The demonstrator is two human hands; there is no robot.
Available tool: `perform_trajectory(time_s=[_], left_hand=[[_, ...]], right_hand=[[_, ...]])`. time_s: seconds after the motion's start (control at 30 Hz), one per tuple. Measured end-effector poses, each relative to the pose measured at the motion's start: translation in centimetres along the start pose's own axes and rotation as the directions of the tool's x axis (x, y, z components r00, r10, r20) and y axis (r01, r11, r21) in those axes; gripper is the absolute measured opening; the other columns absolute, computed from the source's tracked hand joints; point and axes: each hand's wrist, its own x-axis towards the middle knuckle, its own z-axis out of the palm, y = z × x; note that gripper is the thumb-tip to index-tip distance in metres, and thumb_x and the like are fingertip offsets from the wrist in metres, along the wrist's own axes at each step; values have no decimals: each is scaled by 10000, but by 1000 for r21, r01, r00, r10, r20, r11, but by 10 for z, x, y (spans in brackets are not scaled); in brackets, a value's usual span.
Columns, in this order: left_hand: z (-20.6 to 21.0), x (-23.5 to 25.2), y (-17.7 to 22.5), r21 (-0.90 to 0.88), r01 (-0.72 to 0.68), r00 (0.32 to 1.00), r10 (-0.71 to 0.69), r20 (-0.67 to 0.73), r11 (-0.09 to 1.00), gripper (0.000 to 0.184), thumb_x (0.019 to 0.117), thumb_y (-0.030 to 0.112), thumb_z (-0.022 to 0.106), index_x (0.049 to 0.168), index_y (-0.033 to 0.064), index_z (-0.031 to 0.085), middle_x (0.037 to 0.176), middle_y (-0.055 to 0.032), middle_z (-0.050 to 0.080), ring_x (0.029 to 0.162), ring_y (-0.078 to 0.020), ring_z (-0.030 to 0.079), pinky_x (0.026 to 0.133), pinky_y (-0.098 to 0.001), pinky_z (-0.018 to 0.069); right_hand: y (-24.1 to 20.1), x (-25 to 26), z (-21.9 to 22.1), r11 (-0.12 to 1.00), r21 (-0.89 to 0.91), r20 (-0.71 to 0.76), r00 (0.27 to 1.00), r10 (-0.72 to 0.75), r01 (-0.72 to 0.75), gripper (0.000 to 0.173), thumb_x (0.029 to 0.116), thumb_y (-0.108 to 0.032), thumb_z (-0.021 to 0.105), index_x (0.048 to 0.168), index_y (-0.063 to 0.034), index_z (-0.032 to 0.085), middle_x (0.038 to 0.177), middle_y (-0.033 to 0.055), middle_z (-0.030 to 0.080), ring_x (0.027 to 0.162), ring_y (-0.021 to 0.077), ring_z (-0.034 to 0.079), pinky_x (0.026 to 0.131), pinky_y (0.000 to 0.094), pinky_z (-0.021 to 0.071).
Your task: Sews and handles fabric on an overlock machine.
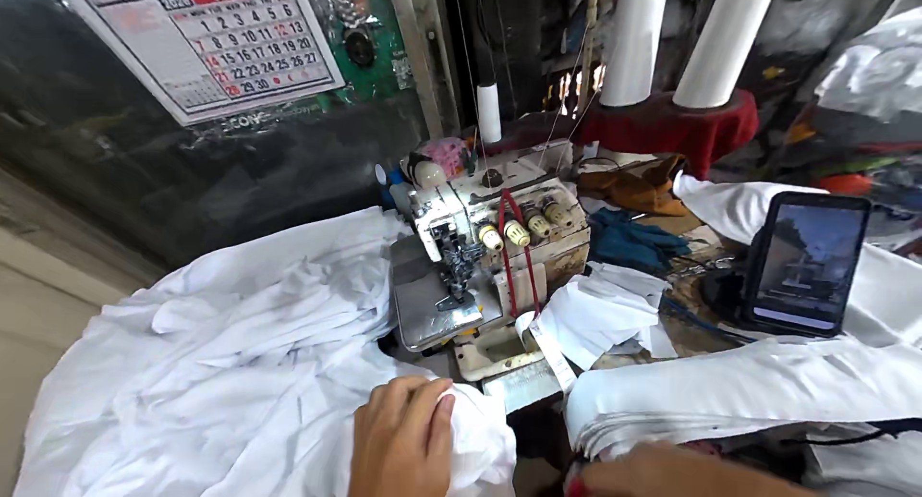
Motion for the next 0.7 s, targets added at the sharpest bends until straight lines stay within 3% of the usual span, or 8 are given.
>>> perform_trajectory(time_s=[0.07, 0.13, 0.17, 0.2, 0.27, 0.43, 0.57, 0.7], left_hand=[[-29, -2, 10, -117, 20, 999, -25, -38, 993, 242, 1009, 313, 615, 1131, 159, 758, 1111, -81, 688, 1086, -238, 630, 919, -467, 522], [-39, -6, 15, -195, -2, 993, -21, -116, 981, 181, 990, 253, 658, 1072, 130, 763, 1061, -73, 680, 1043, -194, 629, 882, -385, 539], [-40, -8, 17, -221, -20, 992, -8, -122, 975, 163, 986, 240, 667, 1060, 132, 765, 1048, -61, 681, 1030, -179, 629, 873, -370, 536], [-38, -11, 18, -239, -34, 994, 7, -113, 970, 152, 983, 232, 673, 1058, 141, 769, 1049, -49, 683, 1029, -172, 628, 880, -372, 528], [-37, -16, 19, -248, -42, 996, 22, -82, 968, 141, 974, 223, 684, 1052, 150, 776, 1055, -43, 687, 1031, -176, 626, 879, -381, 518], [-36, -33, 15, -260, -5, 999, -4, -32, 966, 144, 971, 206, 688, 1059, 139, 780, 1061, -53, 691, 1037, -187, 633, 888, -374, 534], [-32, -30, 20, -260, -19, 1000, 19, -1, 965, 140, 967, 215, 693, 1059, 157, 783, 1068, -39, 691, 1028, -174, 631, 860, -375, 529], [-29, -31, 26, -270, -11, 1000, 17, 18, 963, 136, 968, 221, 697, 1056, 164, 783, 1066, -42, 689, 1014, -179, 630, 858, -382, 521]], right_hand=[[3, -3, -46, 1000, 2, -314, 949, 6, -6, 257, 1004, -303, 639, 1239, -211, 685, 930, -14, 737, 733, 146, 706, 636, 405, 620], [14, 12, -80, 987, -121, -671, 742, -2, -106, 175, 994, -306, 625, 1137, -241, 702, 808, -70, 687, 575, 96, 615, 495, 353, 548], [21, 22, -93, 969, -180, -753, 657, -26, -167, 170, 974, -289, 644, 1129, -235, 689, 789, -80, 674, 543, 97, 586, 476, 363, 529], [27, 30, -105, 954, -207, -775, 632, -25, -216, 194, 951, -276, 684, 1140, -233, 675, 791, -86, 687, 532, 103, 586, 477, 381, 534], [37, 40, -117, 937, -228, -742, 670, 8, -263, 271, 902, -251, 772, 1149, -220, 663, 849, -69, 700, 547, 129, 587, 503, 417, 543], [39, 42, -128, 937, -282, -714, 698, -60, -208, 183, 931, -228, 729, 1106, -224, 680, 825, -103, 704, 539, 78, 573, 482, 334, 517], [45, 56, -143, 913, -291, -617, 786, 48, -284, 273, 906, -273, 770, 1159, -224, 679, 874, -73, 741, 742, 139, 707, 666, 470, 606], [33, 65, -151, 850, -307, -581, 791, 189, -429, 376, 841, -375, 837, 1153, -236, 679, 854, -53, 734, 764, 178, 704, 685, 527, 583]])
